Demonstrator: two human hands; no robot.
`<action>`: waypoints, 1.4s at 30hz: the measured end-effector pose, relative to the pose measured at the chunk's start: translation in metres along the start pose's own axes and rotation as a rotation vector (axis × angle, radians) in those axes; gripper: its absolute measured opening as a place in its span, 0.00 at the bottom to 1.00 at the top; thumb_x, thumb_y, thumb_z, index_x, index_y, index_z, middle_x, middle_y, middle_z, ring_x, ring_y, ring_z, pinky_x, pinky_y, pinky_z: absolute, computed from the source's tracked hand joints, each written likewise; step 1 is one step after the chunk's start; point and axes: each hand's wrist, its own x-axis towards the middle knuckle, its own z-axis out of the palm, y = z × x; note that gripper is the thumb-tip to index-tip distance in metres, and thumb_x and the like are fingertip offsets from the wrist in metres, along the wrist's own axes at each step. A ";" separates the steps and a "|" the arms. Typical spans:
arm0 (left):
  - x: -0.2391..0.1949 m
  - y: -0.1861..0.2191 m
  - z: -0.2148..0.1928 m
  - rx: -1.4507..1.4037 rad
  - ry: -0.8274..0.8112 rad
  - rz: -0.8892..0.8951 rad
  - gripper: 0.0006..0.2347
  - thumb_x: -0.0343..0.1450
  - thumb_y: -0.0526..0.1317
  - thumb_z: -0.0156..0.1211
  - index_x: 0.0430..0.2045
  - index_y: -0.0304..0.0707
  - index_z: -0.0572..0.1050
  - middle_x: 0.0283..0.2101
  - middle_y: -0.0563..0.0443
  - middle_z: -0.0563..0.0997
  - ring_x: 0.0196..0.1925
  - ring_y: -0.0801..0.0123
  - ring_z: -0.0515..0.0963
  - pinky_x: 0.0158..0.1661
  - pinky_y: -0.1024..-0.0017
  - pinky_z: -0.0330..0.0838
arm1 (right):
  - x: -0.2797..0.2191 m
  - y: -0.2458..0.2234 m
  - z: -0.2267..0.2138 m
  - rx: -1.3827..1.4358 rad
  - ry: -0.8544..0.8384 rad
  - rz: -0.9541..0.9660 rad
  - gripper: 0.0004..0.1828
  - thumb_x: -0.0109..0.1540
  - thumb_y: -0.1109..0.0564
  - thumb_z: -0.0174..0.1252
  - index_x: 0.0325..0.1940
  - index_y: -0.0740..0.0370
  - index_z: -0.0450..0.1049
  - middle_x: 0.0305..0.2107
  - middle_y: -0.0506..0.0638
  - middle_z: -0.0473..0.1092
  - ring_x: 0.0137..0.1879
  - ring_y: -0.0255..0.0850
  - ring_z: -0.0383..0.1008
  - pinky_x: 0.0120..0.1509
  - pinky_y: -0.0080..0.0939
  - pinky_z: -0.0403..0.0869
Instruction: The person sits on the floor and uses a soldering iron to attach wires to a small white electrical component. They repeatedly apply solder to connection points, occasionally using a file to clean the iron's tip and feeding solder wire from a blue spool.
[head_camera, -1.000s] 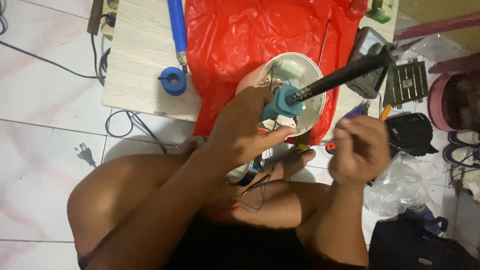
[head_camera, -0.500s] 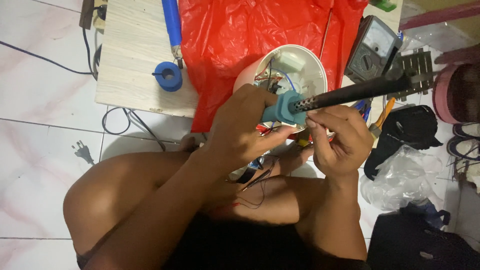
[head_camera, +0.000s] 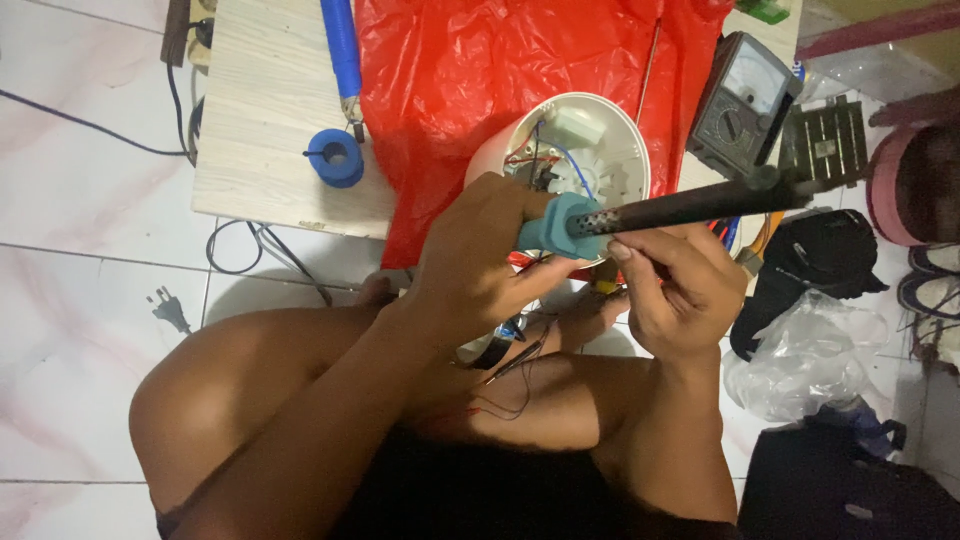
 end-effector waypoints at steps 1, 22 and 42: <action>0.000 0.001 -0.001 -0.003 -0.023 -0.016 0.15 0.66 0.41 0.74 0.42 0.43 0.75 0.40 0.52 0.79 0.43 0.59 0.77 0.46 0.64 0.72 | 0.001 -0.002 -0.001 0.009 -0.008 0.015 0.02 0.66 0.71 0.63 0.42 0.71 0.80 0.32 0.61 0.75 0.35 0.44 0.74 0.42 0.38 0.72; -0.002 -0.001 0.001 0.074 -0.046 0.094 0.17 0.68 0.36 0.72 0.50 0.45 0.75 0.40 0.56 0.78 0.45 0.61 0.78 0.40 0.64 0.75 | 0.020 -0.024 -0.020 -0.052 -0.154 -0.097 0.04 0.65 0.73 0.57 0.39 0.75 0.78 0.39 0.65 0.77 0.43 0.54 0.78 0.52 0.47 0.74; 0.002 -0.002 -0.002 0.030 -0.112 -0.074 0.14 0.66 0.45 0.74 0.35 0.41 0.72 0.37 0.52 0.75 0.41 0.60 0.75 0.41 0.64 0.69 | 0.016 -0.018 -0.017 0.103 -0.083 0.059 0.02 0.67 0.70 0.62 0.44 0.72 0.77 0.40 0.63 0.77 0.45 0.48 0.78 0.55 0.42 0.75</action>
